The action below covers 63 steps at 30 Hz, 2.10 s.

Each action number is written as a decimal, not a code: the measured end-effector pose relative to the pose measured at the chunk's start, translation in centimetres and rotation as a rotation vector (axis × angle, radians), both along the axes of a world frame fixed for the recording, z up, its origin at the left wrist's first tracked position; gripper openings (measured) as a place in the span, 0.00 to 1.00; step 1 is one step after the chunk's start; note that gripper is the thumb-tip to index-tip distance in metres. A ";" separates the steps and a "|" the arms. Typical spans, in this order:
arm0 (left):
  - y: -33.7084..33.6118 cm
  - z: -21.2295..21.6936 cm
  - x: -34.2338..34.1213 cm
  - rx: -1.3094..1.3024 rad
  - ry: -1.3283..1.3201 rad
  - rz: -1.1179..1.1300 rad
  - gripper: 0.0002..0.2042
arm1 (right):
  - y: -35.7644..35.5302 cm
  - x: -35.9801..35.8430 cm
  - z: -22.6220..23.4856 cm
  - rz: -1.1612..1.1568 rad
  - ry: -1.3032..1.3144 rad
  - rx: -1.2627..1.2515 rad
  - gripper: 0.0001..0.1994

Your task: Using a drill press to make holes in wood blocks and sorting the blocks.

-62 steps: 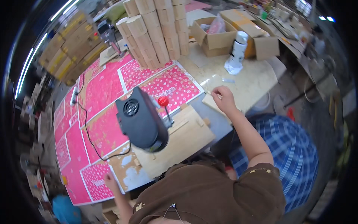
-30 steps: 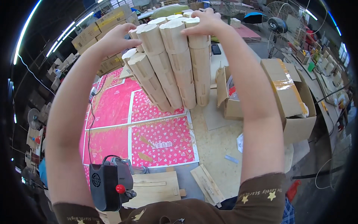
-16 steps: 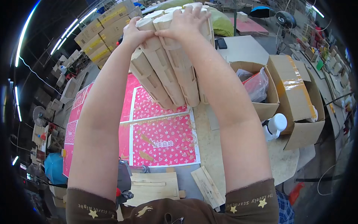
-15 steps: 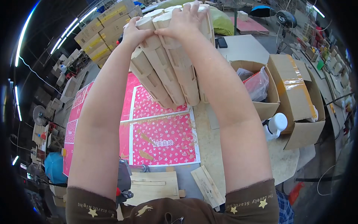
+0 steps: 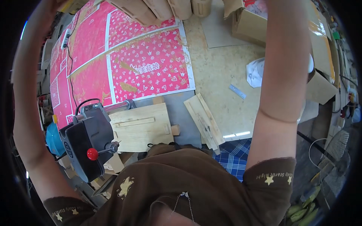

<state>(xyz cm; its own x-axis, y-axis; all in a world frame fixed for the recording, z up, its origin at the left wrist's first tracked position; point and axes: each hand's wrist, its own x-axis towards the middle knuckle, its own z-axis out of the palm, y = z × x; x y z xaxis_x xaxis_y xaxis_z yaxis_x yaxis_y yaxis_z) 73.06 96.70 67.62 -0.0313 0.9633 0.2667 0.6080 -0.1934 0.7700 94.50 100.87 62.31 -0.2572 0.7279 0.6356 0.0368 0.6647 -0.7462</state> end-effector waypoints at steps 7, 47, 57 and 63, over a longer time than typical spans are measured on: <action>-4.2 -16.1 1.5 -0.516 0.605 -0.042 0.42 | -4.9 1.7 -19.8 0.037 -0.582 -0.486 0.38; 24.2 4.2 -10.3 -0.085 0.690 0.499 0.50 | -6.5 6.1 -20.2 -0.092 -0.295 -0.316 0.37; 18.3 5.2 -9.2 0.211 0.547 0.496 0.42 | -9.7 8.4 -23.1 0.348 -0.797 -0.634 0.41; 4.6 2.0 -5.8 0.332 0.668 0.247 0.38 | 3.8 3.0 -6.2 0.208 -0.588 0.219 0.25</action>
